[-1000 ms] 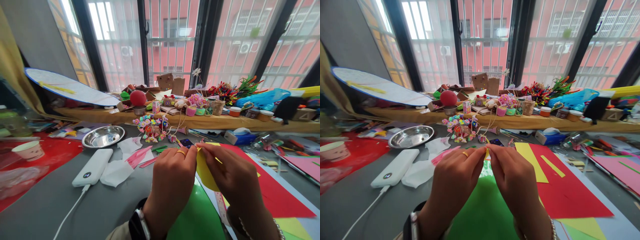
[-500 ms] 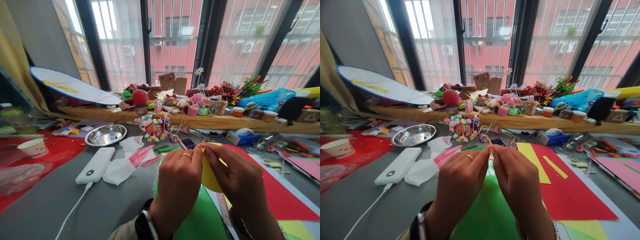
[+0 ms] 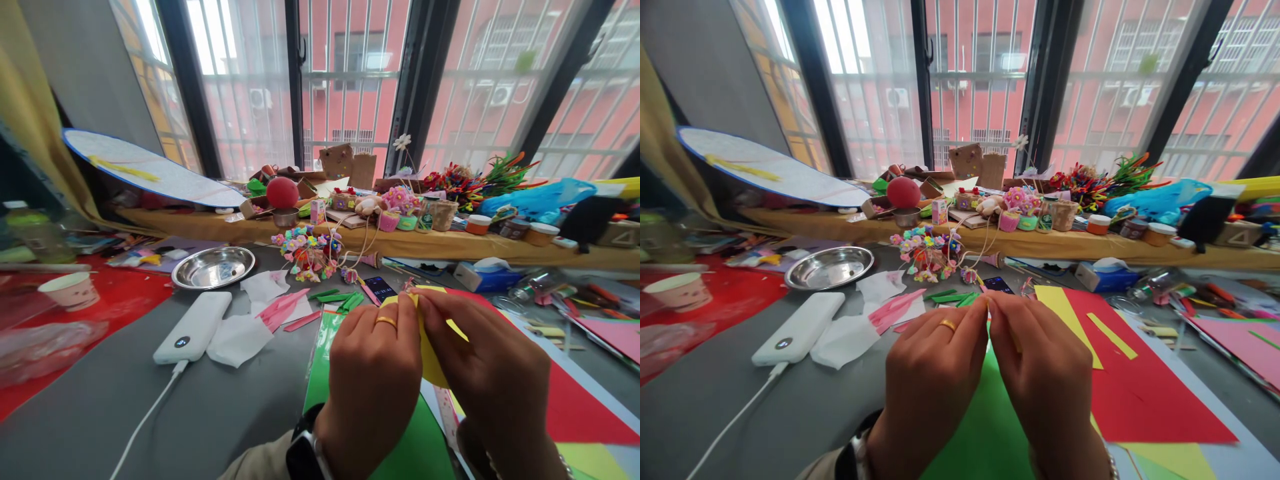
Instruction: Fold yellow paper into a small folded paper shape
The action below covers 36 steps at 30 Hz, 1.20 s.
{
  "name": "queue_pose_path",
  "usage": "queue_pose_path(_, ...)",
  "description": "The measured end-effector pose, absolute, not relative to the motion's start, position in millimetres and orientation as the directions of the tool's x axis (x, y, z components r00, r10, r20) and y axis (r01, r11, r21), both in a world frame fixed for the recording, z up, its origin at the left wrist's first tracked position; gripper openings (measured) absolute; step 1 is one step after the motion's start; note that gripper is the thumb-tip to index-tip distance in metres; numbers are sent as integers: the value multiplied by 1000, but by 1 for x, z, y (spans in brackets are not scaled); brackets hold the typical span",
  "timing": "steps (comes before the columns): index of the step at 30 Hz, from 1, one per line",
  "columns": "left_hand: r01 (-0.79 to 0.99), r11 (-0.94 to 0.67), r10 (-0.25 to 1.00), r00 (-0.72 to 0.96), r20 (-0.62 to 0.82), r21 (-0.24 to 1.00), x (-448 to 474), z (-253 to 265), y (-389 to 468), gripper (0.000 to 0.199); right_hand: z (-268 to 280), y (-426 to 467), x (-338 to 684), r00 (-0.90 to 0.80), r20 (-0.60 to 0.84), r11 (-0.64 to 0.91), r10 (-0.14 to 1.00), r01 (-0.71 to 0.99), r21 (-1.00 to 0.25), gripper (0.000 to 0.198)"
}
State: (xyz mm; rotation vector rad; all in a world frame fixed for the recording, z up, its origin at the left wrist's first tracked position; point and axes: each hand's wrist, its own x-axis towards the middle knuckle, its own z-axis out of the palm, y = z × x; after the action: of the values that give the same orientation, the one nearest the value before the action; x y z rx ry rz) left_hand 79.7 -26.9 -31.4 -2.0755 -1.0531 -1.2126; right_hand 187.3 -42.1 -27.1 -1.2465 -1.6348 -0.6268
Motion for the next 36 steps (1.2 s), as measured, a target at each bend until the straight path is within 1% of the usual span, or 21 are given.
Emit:
queue_pose_path(10,826,-560,371,321,871,-66,81,-34,-28,20,-28,-39,189,-56,884,366,465,921,-134,13)
queue_pose_path(17,826,-559,387,336,859,-71,80,-32,-27,22,-25,-40,193,-54,856,393,515,902,-180,13)
queue_pose_path(20,825,-560,393,340,854,-71,80,-33,-27,24,-22,-41,196,-73,845,408,530,895,-179,13)
queue_pose_path(27,814,-577,391,353,850,-73,80,-33,-28,24,-21,-42,197,-75,861,410,504,898,-162,13)
queue_pose_path(36,813,-576,386,365,847,-88,80,-31,-29,24,-20,-43,193,-32,854,382,520,903,-198,15)
